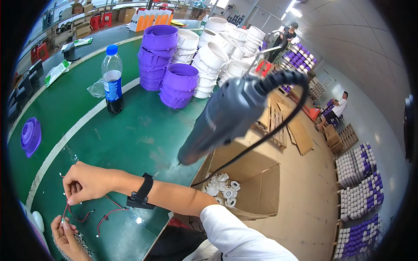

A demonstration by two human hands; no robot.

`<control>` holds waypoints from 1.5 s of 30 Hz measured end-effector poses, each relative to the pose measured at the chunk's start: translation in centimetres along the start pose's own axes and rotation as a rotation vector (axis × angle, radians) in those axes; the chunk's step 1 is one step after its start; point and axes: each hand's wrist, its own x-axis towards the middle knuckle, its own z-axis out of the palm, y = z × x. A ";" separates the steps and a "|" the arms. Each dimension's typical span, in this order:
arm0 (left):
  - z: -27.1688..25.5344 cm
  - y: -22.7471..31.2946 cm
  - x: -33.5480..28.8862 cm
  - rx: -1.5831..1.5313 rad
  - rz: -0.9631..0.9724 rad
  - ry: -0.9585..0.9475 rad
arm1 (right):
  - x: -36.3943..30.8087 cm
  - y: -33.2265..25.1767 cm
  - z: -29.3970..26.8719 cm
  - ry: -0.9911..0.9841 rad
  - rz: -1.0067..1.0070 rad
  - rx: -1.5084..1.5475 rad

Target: The person assembles small portable fans at a factory workstation. They use a handheld electric screwdriver to fasten screws into purple plastic fan housings, attach white fan blades, and connect red and white wires to the internal components. The person handles multiple fan units sequentially, placing finished parts into a cardboard box.

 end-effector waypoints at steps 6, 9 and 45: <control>0.6 0.8 0.1 0.013 -0.002 0.013 | -0.1 -0.1 0.4 0.062 -0.057 -0.069; 0.8 1.3 -0.2 0.005 -0.004 0.005 | 0.0 -0.1 0.7 0.075 -0.060 -0.101; 2.2 2.7 -1.1 -0.012 -0.018 0.003 | -0.1 0.0 1.4 0.100 -0.117 -0.121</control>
